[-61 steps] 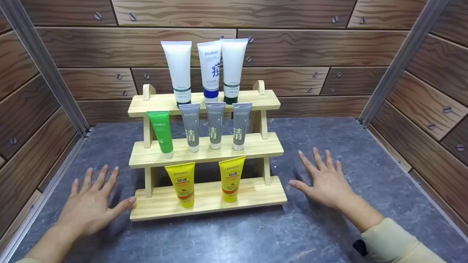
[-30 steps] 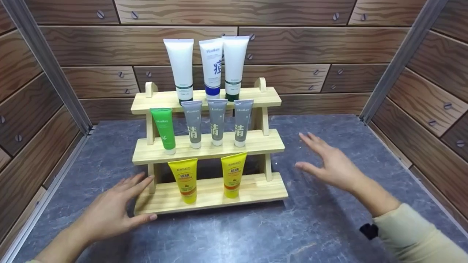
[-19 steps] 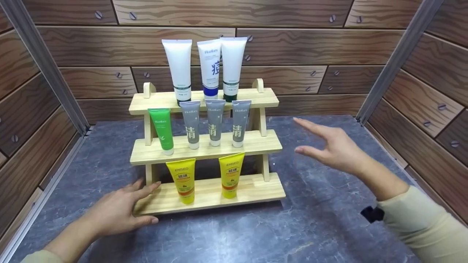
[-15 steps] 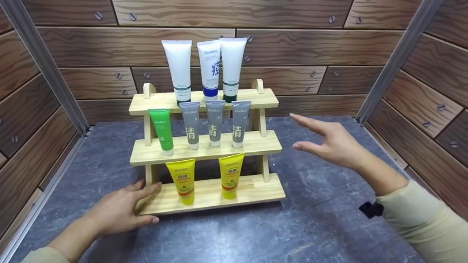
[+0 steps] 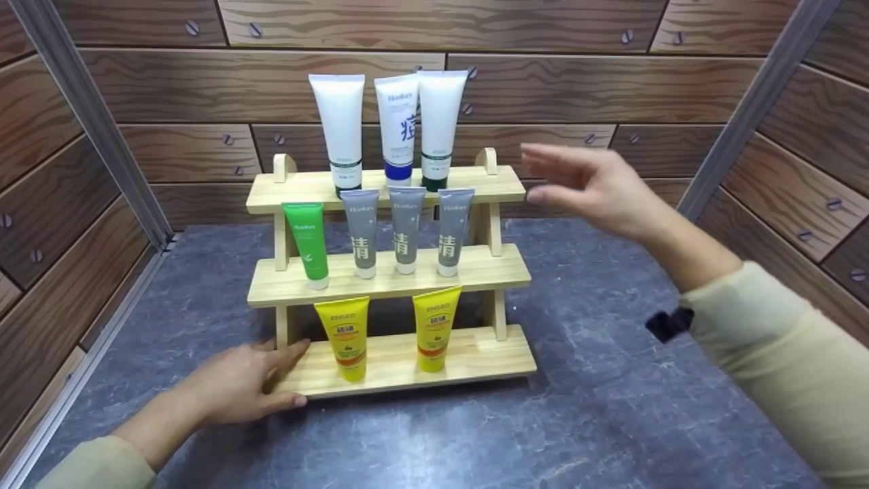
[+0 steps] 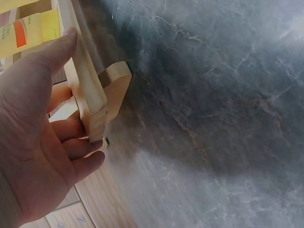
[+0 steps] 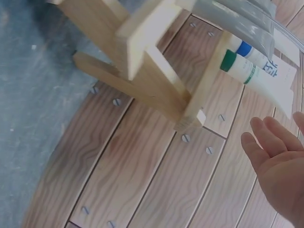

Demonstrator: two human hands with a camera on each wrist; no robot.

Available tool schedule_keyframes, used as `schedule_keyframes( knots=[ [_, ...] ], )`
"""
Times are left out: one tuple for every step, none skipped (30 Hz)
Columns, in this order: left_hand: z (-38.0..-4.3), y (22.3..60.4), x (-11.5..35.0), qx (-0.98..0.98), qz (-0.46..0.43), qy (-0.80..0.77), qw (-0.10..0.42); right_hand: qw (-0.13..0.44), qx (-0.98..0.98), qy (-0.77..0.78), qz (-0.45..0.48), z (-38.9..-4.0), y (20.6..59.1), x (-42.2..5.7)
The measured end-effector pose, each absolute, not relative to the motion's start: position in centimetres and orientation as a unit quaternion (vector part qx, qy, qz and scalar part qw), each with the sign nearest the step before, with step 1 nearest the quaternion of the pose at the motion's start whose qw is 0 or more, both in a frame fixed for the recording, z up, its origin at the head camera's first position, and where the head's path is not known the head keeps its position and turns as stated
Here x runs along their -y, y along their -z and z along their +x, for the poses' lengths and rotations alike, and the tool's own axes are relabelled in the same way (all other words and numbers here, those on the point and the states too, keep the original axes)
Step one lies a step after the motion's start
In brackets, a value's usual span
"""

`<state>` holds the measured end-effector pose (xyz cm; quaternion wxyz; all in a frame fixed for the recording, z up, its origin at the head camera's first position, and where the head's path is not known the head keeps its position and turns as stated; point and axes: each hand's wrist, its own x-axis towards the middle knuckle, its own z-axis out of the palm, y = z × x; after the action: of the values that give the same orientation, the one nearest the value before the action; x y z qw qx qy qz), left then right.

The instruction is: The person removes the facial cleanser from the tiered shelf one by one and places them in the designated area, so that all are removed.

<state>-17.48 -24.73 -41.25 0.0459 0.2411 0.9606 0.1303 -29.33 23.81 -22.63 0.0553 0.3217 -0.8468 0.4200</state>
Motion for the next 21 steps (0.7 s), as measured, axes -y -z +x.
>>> schedule_keyframes(
  knots=[
    [-17.5, 41.2, 24.7, -0.96, 0.244, -0.13, 0.048, 0.058, 0.844, -0.424, 0.324, -29.8, 22.3, -23.5],
    [-17.6, 41.1, 24.7, -0.959, 0.248, -0.129, 0.049, 0.058, 0.842, -0.428, 0.323, -30.1, 21.9, -23.2],
    [-17.6, 41.1, 24.7, -0.958, 0.249, -0.129, 0.053, 0.062, 0.841, -0.43, 0.323, -30.5, 21.5, -22.9],
    [-17.7, 41.0, 24.7, -0.958, 0.25, -0.131, 0.056, 0.063, 0.838, -0.436, 0.321, -30.8, 21.1, -22.6],
    [-17.7, 41.0, 24.7, -0.957, 0.252, -0.133, 0.058, 0.062, 0.836, -0.443, 0.317, -31.0, 20.8, -22.2],
    [-17.7, 41.0, 24.8, -0.956, 0.255, -0.134, 0.059, 0.062, 0.834, -0.451, 0.312, -31.3, 20.4, -21.9],
    [-17.8, 41.0, 24.8, -0.955, 0.258, -0.134, 0.059, 0.059, 0.831, -0.462, 0.305, -31.5, 20.0, -21.5],
    [-17.8, 41.0, 24.8, -0.954, 0.259, -0.135, 0.059, 0.055, 0.828, -0.473, 0.297, -31.8, 19.6, -21.2],
    [-17.9, 41.0, 24.9, -0.954, 0.261, -0.136, 0.06, 0.053, 0.823, -0.486, 0.291, -32.0, 19.3, -20.8],
    [-17.9, 41.0, 24.9, -0.953, 0.263, -0.136, 0.058, 0.051, 0.818, -0.496, 0.287, -32.3, 18.9, -20.5],
    [-17.9, 41.0, 24.9, -0.953, 0.266, -0.136, 0.056, 0.052, 0.815, -0.503, 0.282, -32.7, 18.6, -20.1],
    [-18.0, 41.0, 24.9, -0.953, 0.267, -0.135, 0.054, 0.052, 0.812, -0.51, 0.279, -33.0, 18.3, -19.8],
    [-18.1, 41.0, 24.9, -0.953, 0.267, -0.135, 0.053, 0.051, 0.81, -0.515, 0.275, -33.3, 18.1, -19.5],
    [-18.1, 41.0, 24.9, -0.953, 0.266, -0.135, 0.053, 0.053, 0.809, -0.517, 0.275, -33.6, 17.8, -19.2],
    [-18.1, 41.0, 24.9, -0.953, 0.265, -0.134, 0.053, 0.053, 0.806, -0.522, 0.275, -33.9, 17.6, -18.9],
    [-18.2, 41.0, 24.9, -0.954, 0.264, -0.133, 0.052, 0.054, 0.805, -0.523, 0.274, -34.1, 17.4, -18.6],
    [-18.2, 41.0, 24.9, -0.955, 0.26, -0.132, 0.054, 0.055, 0.803, -0.525, 0.275, -34.4, 17.2, -18.3],
    [-18.3, 41.0, 24.9, -0.956, 0.256, -0.131, 0.057, 0.056, 0.802, -0.527, 0.275, -34.7, 17.1, -18.1],
    [-18.3, 40.9, 24.9, -0.957, 0.251, -0.13, 0.061, 0.057, 0.799, -0.53, 0.277, -34.9, 17.0, -17.8],
    [-18.4, 40.9, 24.9, -0.958, 0.248, -0.128, 0.066, 0.057, 0.797, -0.534, 0.277, -35.2, 17.0, -17.5],
    [-18.5, 40.8, 24.8, -0.958, 0.245, -0.128, 0.072, 0.056, 0.795, -0.537, 0.277, -35.4, 16.9, -17.3]
  ],
)
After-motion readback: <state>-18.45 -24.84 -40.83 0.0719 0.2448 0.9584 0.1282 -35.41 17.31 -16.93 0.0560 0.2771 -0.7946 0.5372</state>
